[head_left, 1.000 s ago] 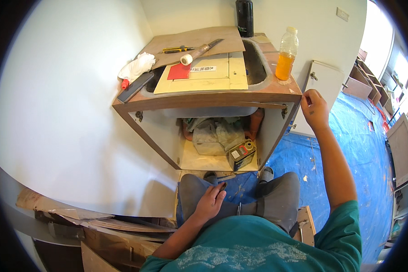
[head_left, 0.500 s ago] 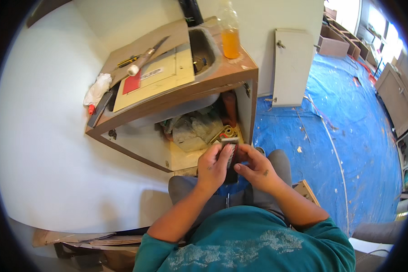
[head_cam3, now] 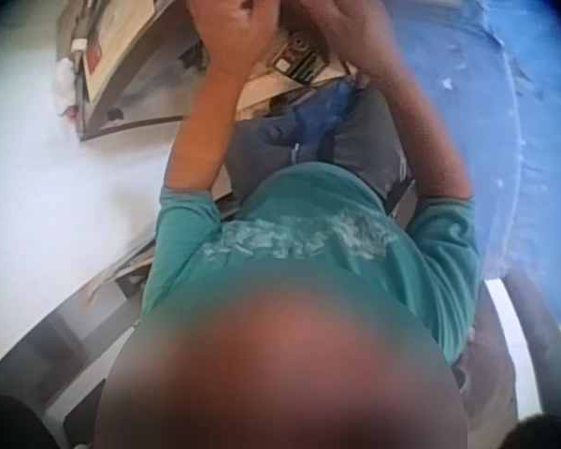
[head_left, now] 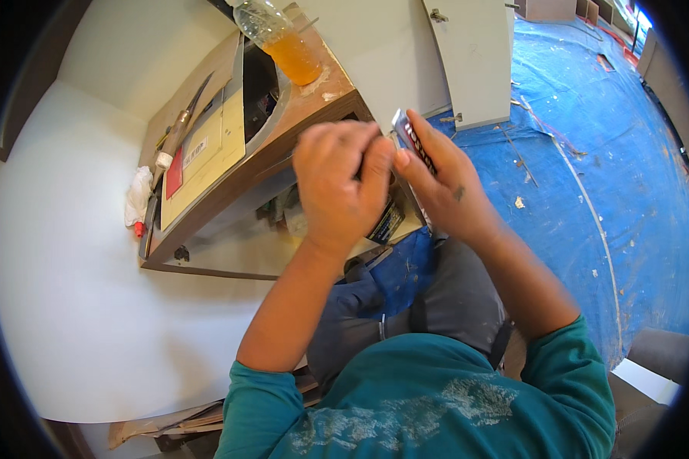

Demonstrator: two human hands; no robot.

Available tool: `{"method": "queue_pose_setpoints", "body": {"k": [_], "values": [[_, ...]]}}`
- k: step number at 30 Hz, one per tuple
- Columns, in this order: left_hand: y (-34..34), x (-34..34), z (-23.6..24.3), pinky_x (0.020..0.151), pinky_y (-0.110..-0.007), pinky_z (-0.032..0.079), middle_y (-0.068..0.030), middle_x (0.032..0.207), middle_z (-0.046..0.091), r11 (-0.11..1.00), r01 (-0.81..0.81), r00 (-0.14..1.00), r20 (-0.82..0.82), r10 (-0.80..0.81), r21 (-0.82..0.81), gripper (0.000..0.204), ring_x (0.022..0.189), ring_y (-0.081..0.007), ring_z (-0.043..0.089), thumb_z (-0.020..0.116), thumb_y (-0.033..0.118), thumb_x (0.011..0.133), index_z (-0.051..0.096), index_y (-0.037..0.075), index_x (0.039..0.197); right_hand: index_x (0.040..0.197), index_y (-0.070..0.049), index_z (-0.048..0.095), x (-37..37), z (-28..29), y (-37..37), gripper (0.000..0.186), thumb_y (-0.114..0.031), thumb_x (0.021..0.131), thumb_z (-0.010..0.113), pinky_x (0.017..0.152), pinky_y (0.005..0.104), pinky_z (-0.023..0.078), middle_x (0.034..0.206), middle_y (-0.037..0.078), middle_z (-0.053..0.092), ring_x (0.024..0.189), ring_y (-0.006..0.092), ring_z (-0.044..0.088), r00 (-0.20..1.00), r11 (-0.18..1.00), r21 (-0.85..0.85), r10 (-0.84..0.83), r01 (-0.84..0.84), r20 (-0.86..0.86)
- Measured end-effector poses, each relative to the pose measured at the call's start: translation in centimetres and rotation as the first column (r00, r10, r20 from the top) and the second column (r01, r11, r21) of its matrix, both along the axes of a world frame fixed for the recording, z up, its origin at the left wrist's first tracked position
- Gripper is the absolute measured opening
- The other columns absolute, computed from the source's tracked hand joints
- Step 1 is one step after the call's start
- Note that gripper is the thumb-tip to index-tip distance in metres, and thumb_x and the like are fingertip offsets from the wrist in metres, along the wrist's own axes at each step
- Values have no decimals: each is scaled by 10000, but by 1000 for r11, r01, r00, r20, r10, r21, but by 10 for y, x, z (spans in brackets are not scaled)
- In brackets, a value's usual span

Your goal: The person sits on the floor and applies a small strip of cabinet trim to the front edge of a wall cabinet. They repeatedly pick up the trim, align it, press it into place, and adjust its position along the edge.

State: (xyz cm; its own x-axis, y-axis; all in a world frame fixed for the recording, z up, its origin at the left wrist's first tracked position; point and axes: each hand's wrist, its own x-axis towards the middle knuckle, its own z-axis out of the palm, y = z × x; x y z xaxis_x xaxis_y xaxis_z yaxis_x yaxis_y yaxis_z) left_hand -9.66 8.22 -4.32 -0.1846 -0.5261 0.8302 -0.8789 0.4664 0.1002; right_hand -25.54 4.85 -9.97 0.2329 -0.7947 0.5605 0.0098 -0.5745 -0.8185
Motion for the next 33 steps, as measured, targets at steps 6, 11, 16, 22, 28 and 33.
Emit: {"method": "queue_pose_setpoints", "body": {"k": [6,11,16,22,28,33], "values": [[-33,32,-13,852,-410,445,-64,916,665,993,-112,991,-83,108,-44,173,925,-278,586,769,232,899,739,61,901,1295,55,574,14,15,-48,468,-294,991,643,861,447,518,1064,272,681,1009,429,652,994,996,39,82,-79,-76],[-40,28,-14,861,-390,426,-51,855,655,986,-162,986,26,163,-46,169,922,-263,563,762,230,908,745,72,852,1185,29,641,19,15,-70,405,-279,929,698,796,443,532,943,234,707,904,412,677,990,995,38,96,-92,-104],[-47,23,-11,769,-356,451,-40,729,635,986,-167,984,-55,167,-2,188,793,-235,570,750,224,922,748,62,828,1130,28,657,21,16,-77,391,-278,899,732,747,436,533,899,219,709,848,401,683,988,993,53,106,-101,-108],[-45,13,-18,556,-267,427,-33,649,629,925,60,800,-572,180,375,256,575,-93,530,707,241,969,751,-2,902,1093,39,645,32,7,-78,380,-269,891,739,733,435,528,876,232,690,826,403,671,995,1000,-4,28,-28,-92],[-48,14,-19,583,-240,460,-5,721,657,900,91,768,-605,209,425,284,616,-67,554,696,265,992,760,-11,968,1067,36,635,37,7,-71,334,-240,901,722,716,426,523,860,234,676,803,408,661,999,1000,11,23,-23,-23],[-48,15,-19,598,-231,487,-4,755,678,902,71,796,-569,206,425,289,633,-68,583,698,269,996,762,-12,989,1054,34,632,38,7,-72,323,-236,903,723,709,422,521,850,232,671,786,404,657,997,1000,17,24,-23,-71]]}}
